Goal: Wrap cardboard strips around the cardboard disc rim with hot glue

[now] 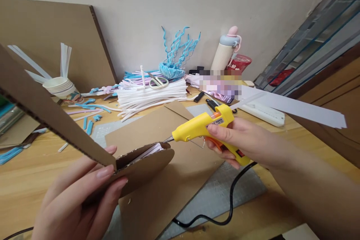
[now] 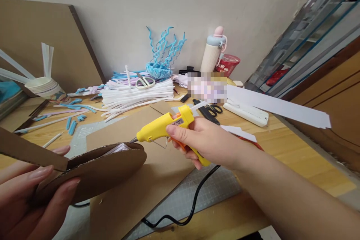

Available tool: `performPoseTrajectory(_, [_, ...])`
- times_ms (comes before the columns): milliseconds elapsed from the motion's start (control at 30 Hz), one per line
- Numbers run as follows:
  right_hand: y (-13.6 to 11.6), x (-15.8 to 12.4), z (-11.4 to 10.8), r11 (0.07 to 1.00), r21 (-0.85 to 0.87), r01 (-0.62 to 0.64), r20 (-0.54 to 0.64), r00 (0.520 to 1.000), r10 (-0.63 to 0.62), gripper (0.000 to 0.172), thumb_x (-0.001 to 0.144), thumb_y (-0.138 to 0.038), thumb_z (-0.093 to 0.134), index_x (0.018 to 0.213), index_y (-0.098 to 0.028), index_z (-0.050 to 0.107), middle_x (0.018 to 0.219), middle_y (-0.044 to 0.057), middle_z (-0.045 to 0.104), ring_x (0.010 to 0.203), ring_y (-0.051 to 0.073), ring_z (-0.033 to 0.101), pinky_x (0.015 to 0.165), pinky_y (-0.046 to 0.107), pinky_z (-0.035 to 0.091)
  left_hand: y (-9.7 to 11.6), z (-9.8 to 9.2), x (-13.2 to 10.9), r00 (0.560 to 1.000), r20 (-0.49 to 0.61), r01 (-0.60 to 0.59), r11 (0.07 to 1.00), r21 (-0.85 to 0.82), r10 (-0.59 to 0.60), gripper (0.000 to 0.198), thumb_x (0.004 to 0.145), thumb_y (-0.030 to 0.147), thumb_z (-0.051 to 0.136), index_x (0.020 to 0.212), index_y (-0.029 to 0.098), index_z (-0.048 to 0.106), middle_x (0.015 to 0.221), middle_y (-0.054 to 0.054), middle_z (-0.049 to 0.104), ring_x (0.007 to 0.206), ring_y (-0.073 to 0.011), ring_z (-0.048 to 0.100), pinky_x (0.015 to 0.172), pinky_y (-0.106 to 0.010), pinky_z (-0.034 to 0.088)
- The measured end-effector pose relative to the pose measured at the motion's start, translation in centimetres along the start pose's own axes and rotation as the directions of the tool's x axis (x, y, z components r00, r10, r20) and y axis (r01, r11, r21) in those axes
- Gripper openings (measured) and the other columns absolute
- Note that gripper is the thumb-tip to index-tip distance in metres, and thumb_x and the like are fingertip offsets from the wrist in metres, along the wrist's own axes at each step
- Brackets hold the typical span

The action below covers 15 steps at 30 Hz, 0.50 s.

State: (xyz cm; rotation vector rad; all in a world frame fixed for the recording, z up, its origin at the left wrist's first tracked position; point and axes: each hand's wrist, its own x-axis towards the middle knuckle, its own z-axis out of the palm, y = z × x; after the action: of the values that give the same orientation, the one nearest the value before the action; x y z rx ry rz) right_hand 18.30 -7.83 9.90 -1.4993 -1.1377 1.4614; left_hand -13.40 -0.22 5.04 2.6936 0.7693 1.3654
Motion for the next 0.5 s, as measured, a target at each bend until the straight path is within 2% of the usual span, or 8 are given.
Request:
performPoseTrajectory(200, [-0.22, -0.19, 0.06, 1.0, 0.015, 0.006, -0.017, 1.0, -0.006, 0.061, 0.073, -0.078, 0.07, 0.07, -0.018, 0.058, 0.051, -0.008, 0.045, 0.041, 0.005, 0.042, 0.033, 0.014, 0.044, 0.37, -0.1, 0.63, 1.0, -0.005, -0.017, 1.0, -0.026, 0.017, 0.079, 0.085, 0.006, 0.065, 0.147, 0.048, 0.041, 0.152, 0.023, 0.048, 0.109, -0.012, 0.066, 0.082, -0.03, 0.058])
performPoseTrajectory(500, [-0.53, -0.11, 0.27, 1.0, 0.02, 0.002, -0.012, 1.0, -0.002, 0.062, 0.072, -0.078, 0.071, 0.068, -0.018, 0.056, 0.05, -0.009, 0.045, 0.041, 0.004, 0.041, 0.033, 0.013, 0.044, 0.25, -0.08, 0.37, 1.0, -0.019, -0.006, 1.0, -0.018, 0.005, 0.081, 0.084, 0.004, 0.067, 0.147, 0.047, 0.041, 0.15, 0.019, 0.053, 0.109, -0.012, 0.067, 0.087, -0.029, 0.058])
